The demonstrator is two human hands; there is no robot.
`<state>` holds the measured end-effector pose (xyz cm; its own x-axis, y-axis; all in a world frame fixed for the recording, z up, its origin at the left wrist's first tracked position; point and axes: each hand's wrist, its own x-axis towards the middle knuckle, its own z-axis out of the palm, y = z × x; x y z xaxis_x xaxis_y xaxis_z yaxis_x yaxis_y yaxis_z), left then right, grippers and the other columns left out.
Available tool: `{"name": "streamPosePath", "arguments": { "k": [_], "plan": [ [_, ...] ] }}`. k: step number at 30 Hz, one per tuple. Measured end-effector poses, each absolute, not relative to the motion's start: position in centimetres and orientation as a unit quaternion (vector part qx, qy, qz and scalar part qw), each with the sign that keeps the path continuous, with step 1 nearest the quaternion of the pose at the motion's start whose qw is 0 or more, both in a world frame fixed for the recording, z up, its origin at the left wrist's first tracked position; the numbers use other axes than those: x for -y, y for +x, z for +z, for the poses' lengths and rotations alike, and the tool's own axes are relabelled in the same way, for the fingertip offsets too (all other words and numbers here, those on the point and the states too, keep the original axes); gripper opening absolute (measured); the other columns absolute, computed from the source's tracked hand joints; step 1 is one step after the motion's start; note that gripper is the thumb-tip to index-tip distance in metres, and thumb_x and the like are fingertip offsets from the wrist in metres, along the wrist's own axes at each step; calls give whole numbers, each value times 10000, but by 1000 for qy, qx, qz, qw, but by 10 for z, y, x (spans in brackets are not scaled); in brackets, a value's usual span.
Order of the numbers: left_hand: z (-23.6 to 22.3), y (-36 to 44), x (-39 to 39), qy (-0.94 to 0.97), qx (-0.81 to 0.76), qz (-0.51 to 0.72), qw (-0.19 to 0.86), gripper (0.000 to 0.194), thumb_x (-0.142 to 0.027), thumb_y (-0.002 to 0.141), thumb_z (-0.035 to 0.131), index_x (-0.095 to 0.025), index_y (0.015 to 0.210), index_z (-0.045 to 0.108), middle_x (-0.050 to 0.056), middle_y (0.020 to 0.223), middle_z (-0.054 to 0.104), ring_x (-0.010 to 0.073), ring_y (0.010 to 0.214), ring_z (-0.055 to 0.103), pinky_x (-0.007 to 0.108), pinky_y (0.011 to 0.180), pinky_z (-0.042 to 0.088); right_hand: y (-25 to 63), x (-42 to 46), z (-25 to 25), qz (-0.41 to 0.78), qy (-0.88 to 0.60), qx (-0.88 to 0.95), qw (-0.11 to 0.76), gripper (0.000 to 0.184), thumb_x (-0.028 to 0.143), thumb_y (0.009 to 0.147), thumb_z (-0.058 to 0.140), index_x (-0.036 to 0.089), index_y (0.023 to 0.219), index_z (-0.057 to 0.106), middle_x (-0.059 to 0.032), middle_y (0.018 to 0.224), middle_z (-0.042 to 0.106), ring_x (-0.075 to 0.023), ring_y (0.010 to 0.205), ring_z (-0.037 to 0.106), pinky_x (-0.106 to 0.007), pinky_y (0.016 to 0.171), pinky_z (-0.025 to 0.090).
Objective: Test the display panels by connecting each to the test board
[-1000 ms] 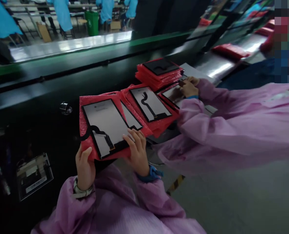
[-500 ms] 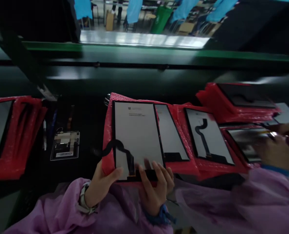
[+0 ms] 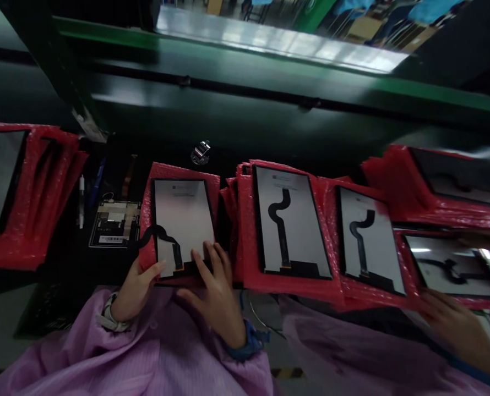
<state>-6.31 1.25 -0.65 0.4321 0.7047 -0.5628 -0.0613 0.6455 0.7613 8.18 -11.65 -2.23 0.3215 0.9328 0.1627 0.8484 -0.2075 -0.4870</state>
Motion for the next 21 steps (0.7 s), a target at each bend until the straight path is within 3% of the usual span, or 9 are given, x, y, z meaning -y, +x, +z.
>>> {"name": "streamPosePath", "arguments": {
  "k": [3,7,10,13,16,18,21],
  "plan": [
    [-9,-63,-13,342,-458,228,788,493,-370,674,829,-157,1102,711,102,1108,759,280,1046,702,417,989,533,89,115,-21,94,-789,560,234,855,586,907,625,323,1619,230,-126,1642,318,-372,1521,292,-627,1159,412],
    [-4,-73,-19,475,-427,189,746,431,-376,766,728,-172,1143,687,107,1134,754,282,1056,705,413,968,531,93,104,-27,106,-814,528,216,828,612,923,574,306,1617,243,-142,1687,200,-394,1550,222,-650,1155,400],
    [2,-87,-22,704,-437,177,531,238,-361,892,615,-196,1049,683,80,972,750,251,899,707,377,844,539,93,100,-36,109,-815,525,221,881,645,900,580,289,1622,223,-160,1679,210,-406,1540,234,-669,1151,394],
    [6,-98,-20,821,-423,242,298,138,-296,963,546,-209,895,628,39,817,670,205,769,644,323,725,514,92,101,-36,99,-813,529,221,860,632,914,568,261,1618,242,-173,1675,218,-410,1546,209,-680,1149,387],
    [4,-100,-18,879,-337,282,183,151,-180,985,515,-203,873,615,34,816,649,179,797,628,304,771,530,90,94,-24,91,-807,532,240,668,555,968,535,239,1542,409,-157,1603,370,-378,1524,269,-639,1158,402],
    [0,-99,-16,911,-270,265,163,164,-151,990,500,-191,975,658,62,937,697,192,912,657,330,860,555,89,83,-14,100,-795,537,263,498,487,998,514,234,1424,552,-143,1465,523,-339,1424,420,-576,1133,454],
    [-9,-99,-15,933,-219,231,170,230,-155,997,482,-172,1106,683,88,1052,723,215,990,670,375,906,578,87,62,-4,136,-771,549,292,333,420,994,544,228,1232,676,-129,1274,638,-300,1213,566,-510,1047,520]
  ]
}}
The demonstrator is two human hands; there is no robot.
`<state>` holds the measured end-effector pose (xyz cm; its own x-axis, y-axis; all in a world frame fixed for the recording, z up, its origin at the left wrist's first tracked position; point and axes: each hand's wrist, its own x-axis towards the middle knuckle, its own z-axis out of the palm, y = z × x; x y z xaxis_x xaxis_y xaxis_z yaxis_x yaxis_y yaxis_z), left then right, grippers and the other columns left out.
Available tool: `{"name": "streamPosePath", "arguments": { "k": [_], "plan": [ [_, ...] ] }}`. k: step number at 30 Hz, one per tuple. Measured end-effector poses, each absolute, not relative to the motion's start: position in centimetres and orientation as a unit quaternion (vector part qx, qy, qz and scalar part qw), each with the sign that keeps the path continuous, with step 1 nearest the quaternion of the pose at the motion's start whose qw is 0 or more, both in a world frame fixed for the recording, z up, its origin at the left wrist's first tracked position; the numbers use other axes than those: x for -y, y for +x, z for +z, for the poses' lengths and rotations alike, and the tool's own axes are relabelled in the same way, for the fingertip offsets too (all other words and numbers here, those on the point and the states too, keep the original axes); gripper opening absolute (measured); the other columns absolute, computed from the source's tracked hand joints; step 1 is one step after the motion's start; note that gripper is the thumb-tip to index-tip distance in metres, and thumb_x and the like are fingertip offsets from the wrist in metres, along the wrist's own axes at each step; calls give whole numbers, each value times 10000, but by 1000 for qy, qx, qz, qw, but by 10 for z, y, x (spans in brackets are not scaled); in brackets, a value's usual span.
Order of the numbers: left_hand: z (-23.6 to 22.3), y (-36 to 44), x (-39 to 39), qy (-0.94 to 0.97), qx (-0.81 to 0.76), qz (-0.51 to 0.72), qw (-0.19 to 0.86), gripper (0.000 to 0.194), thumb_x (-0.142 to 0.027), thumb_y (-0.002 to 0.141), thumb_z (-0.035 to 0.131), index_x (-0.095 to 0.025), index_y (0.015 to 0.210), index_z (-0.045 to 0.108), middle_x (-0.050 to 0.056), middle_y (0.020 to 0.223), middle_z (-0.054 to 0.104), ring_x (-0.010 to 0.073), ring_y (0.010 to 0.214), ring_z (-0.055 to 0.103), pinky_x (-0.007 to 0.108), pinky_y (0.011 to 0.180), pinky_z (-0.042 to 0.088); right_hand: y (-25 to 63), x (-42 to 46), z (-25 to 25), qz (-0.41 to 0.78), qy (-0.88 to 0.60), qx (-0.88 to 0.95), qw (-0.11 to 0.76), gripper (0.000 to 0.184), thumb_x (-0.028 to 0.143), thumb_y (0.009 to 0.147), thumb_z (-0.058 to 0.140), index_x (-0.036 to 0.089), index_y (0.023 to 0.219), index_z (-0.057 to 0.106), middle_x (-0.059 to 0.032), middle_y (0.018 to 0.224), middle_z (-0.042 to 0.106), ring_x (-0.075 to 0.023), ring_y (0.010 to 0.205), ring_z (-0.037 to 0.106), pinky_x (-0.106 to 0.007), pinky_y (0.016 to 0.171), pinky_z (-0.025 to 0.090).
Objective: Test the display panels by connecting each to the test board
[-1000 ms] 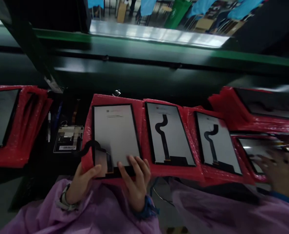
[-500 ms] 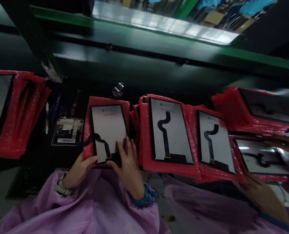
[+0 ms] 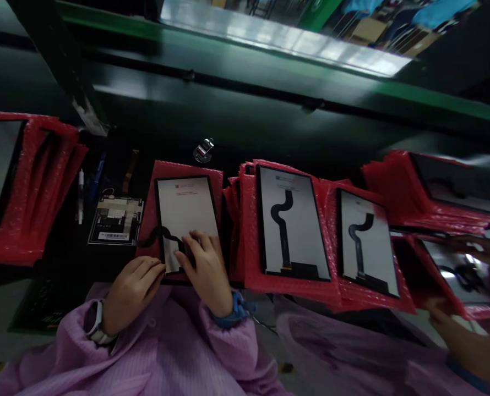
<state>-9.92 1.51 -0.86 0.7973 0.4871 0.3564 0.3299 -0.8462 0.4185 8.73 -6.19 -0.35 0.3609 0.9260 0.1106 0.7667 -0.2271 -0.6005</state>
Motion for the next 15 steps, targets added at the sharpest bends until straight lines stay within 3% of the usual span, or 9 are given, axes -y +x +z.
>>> {"name": "streamPosePath", "arguments": {
  "k": [4,8,11,15],
  "plan": [
    [-16,-102,-13,931,-231,221,179,263,-152,999,478,-152,1174,675,102,1110,720,222,1027,671,397,935,584,88,44,1,252,-731,524,356,205,374,980,561,205,984,678,-97,1046,700,-248,1035,631,-432,944,546],
    [-15,-102,-13,933,-236,213,166,285,-157,1004,466,-127,1228,641,112,1162,709,233,1025,662,405,919,585,97,42,6,448,-651,429,437,290,491,940,609,204,908,577,-43,893,685,-162,807,655,-302,751,564],
    [-13,-100,-14,937,-232,210,153,301,-166,1004,465,-104,1249,628,128,1166,701,245,1024,651,407,914,583,105,44,9,529,-595,380,470,361,555,900,656,202,954,605,-32,889,691,-147,797,668,-284,743,569],
    [-13,-97,-15,942,-229,209,129,298,-165,997,471,-97,1231,642,141,1154,691,253,1005,642,416,908,581,111,42,3,525,-578,340,525,402,547,807,770,206,994,667,-31,939,709,-151,846,693,-292,789,590]
  ]
}}
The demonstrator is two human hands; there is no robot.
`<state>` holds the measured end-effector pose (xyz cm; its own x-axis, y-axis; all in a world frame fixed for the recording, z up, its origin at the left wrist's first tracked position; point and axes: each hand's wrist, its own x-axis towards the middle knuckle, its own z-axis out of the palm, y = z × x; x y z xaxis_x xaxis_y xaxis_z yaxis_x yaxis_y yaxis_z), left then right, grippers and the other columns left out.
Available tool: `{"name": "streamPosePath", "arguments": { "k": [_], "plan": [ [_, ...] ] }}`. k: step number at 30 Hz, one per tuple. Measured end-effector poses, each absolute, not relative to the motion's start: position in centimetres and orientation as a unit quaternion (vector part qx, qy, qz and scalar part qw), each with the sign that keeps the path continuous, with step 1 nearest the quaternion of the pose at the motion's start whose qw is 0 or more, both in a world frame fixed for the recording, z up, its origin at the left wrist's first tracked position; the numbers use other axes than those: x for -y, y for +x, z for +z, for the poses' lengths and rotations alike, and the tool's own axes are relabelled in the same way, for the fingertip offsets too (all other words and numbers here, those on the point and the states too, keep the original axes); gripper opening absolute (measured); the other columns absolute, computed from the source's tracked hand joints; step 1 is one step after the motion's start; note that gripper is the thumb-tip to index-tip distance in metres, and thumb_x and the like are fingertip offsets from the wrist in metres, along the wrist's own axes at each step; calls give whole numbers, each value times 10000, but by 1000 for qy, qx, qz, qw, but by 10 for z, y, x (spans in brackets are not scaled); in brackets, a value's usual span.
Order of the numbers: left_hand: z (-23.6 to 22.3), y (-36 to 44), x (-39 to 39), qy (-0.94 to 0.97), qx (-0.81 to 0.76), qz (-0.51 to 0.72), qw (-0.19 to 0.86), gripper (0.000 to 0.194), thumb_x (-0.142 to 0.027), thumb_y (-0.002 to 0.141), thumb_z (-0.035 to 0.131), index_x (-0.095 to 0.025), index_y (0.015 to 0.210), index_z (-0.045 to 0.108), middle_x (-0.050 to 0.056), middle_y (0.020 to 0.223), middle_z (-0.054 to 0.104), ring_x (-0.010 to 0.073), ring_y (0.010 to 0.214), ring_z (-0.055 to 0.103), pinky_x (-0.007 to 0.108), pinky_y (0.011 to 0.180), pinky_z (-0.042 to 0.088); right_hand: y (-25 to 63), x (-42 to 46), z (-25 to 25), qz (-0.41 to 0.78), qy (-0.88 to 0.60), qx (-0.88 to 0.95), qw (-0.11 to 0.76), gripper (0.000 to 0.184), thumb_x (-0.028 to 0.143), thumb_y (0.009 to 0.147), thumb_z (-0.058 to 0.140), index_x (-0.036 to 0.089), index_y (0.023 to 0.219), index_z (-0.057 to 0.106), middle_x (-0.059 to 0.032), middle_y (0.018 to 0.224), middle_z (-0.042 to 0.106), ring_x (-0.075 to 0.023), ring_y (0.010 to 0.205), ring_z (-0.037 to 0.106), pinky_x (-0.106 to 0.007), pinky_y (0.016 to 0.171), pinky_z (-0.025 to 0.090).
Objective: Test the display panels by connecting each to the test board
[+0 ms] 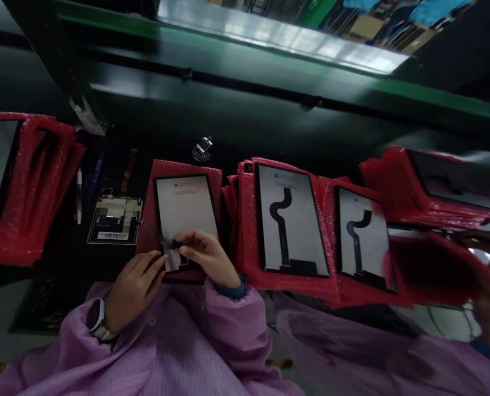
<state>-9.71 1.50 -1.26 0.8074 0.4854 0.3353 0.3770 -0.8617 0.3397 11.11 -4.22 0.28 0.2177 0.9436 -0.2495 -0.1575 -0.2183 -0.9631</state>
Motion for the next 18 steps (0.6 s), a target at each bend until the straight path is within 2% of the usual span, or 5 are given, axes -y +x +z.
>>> {"name": "streamPosePath", "arguments": {
  "k": [2,5,11,14,18],
  "plan": [
    [-13,-96,-15,941,-229,214,124,292,-163,993,474,-97,1217,649,143,1139,688,255,992,642,415,889,584,111,39,-4,481,-596,326,554,422,493,762,820,216,1036,661,-1,863,685,-145,806,683,-283,761,588],
    [-13,-94,-14,941,-231,217,121,279,-163,990,483,-100,1200,656,140,1121,684,253,986,637,410,876,585,107,32,-15,386,-653,329,562,407,397,768,808,219,1099,649,29,774,651,-140,733,652,-280,718,562],
    [-12,-93,-14,941,-238,211,115,278,-164,974,512,-107,1192,675,154,1174,645,257,1012,607,396,886,567,101,24,-26,208,-749,418,469,258,302,842,729,220,1086,712,-39,890,703,-204,872,633,-348,810,533],
    [-10,-91,-16,948,-234,188,101,327,-221,980,526,-137,1261,669,170,1222,608,268,1029,589,412,905,545,100,22,-27,152,-774,437,433,231,362,885,706,203,1052,712,-63,882,692,-240,929,601,-385,855,507],
    [-6,-84,-19,965,-208,142,65,447,-407,974,579,-231,1382,629,184,1209,591,282,967,578,420,827,517,98,17,-27,61,-816,441,368,328,497,946,608,185,996,695,-106,973,670,-266,972,552,-427,902,472]
  ]
}}
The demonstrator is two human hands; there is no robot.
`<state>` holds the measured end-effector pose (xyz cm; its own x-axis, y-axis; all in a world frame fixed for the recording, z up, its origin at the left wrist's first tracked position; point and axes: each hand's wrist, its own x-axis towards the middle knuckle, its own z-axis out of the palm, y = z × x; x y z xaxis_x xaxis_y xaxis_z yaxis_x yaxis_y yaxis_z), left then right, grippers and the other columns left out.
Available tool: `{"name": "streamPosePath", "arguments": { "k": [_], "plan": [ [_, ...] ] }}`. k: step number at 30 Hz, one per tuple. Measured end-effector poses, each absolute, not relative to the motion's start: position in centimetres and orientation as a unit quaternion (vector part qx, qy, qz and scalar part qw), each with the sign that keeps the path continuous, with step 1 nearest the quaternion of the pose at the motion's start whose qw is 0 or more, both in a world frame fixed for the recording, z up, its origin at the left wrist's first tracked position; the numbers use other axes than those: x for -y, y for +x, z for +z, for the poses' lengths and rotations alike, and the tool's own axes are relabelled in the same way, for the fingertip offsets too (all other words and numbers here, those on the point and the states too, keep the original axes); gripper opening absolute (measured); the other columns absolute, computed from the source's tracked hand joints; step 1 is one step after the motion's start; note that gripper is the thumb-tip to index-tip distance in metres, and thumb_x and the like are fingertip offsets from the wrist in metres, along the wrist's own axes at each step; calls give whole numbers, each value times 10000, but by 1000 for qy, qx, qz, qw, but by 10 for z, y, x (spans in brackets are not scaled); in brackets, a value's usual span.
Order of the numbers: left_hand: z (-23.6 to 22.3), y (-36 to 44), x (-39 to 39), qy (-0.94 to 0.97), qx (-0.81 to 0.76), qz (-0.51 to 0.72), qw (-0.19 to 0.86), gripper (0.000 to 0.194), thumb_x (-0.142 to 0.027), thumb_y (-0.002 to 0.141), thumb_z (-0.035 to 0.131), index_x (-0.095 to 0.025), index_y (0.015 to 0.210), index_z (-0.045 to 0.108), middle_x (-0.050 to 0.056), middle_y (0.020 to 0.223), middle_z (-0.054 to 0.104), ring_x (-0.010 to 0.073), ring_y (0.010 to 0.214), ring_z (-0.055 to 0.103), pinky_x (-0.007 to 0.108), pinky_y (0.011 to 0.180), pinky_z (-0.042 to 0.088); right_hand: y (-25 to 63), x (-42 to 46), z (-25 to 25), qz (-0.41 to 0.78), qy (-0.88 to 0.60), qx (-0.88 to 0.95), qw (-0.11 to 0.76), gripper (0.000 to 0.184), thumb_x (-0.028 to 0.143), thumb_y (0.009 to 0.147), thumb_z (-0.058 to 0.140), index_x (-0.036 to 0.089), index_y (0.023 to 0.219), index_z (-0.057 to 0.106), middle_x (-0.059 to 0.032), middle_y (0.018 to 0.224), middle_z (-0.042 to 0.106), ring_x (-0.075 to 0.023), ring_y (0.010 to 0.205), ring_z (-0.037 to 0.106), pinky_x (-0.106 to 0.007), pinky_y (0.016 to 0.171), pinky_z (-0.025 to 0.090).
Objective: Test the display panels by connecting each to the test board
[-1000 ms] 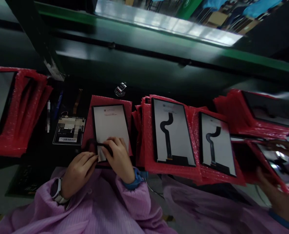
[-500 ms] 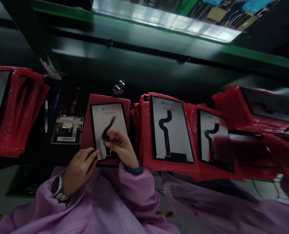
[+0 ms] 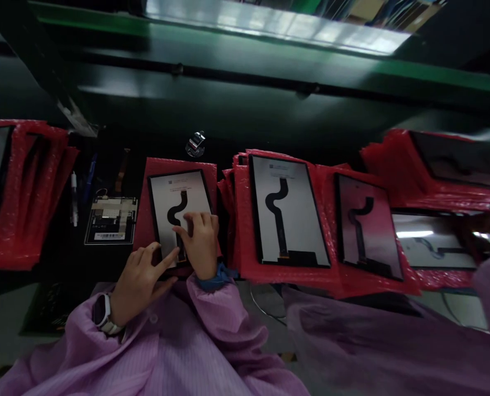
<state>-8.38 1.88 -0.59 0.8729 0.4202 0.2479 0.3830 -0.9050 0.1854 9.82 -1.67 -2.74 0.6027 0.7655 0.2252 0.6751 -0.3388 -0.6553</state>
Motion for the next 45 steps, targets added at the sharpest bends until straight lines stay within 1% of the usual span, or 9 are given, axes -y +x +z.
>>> {"name": "streamPosePath", "arguments": {
  "k": [3,11,16,18,25,30,34,39,45],
  "plan": [
    [-4,-78,-19,974,-194,112,33,494,-488,932,639,-280,1380,639,178,1211,602,279,936,572,400,781,482,98,19,-23,35,-833,444,329,408,554,964,544,181,1033,693,-129,1042,646,-288,1009,531,-452,921,465],
    [-8,-75,-14,968,-221,119,17,460,-440,949,629,-282,1380,646,162,1218,601,269,960,550,388,823,460,96,71,-6,97,-869,364,320,562,574,1034,302,172,1270,615,-157,1178,591,-297,1108,598,-460,978,488],
    [-7,-74,-17,963,-234,129,38,421,-417,995,540,-242,1358,663,177,1208,569,278,977,545,393,816,500,105,83,-10,167,-862,301,372,517,554,966,502,174,1294,625,-153,1197,602,-281,1119,614,-438,983,509],
    [-6,-76,-19,962,-231,130,61,423,-408,1009,510,-222,1358,660,180,1213,553,286,1006,543,413,834,521,111,83,-12,195,-851,274,403,536,546,905,591,185,1299,630,-133,1157,623,-263,1048,619,-432,949,525],
    [0,-89,-21,955,-218,163,121,441,-354,990,573,-179,1393,609,168,1242,539,266,1037,545,441,909,560,113,87,4,282,-806,192,484,751,523,758,702,146,1394,568,-64,1019,617,-182,839,594,-365,817,539],
    [3,-99,-26,938,-222,197,178,381,-318,979,611,-164,1327,616,145,1258,588,246,1089,582,410,939,577,104,91,22,246,-826,197,467,519,481,789,663,148,1187,685,-24,821,605,-152,673,540,-330,660,493],
    [1,-109,-29,932,-241,227,149,355,-200,974,601,-166,1327,583,137,1261,619,250,1180,600,408,1002,568,105,90,27,303,-775,183,523,365,483,771,693,192,988,649,-30,830,645,-170,739,599,-310,668,509],
    [-4,-119,-20,926,-267,226,144,413,-149,989,531,-207,1398,518,125,1303,644,240,1205,642,392,1015,580,110,87,22,388,-695,133,591,403,508,768,715,232,1029,579,-8,839,667,-180,820,655,-305,748,544],
    [-11,-113,-6,892,-301,246,232,544,-176,1006,485,-201,1522,315,176,1462,518,248,1356,554,403,1028,584,111,79,3,357,-689,91,625,443,499,766,700,248,1093,539,-37,963,724,-211,932,694,-345,811,552]
  ]
}}
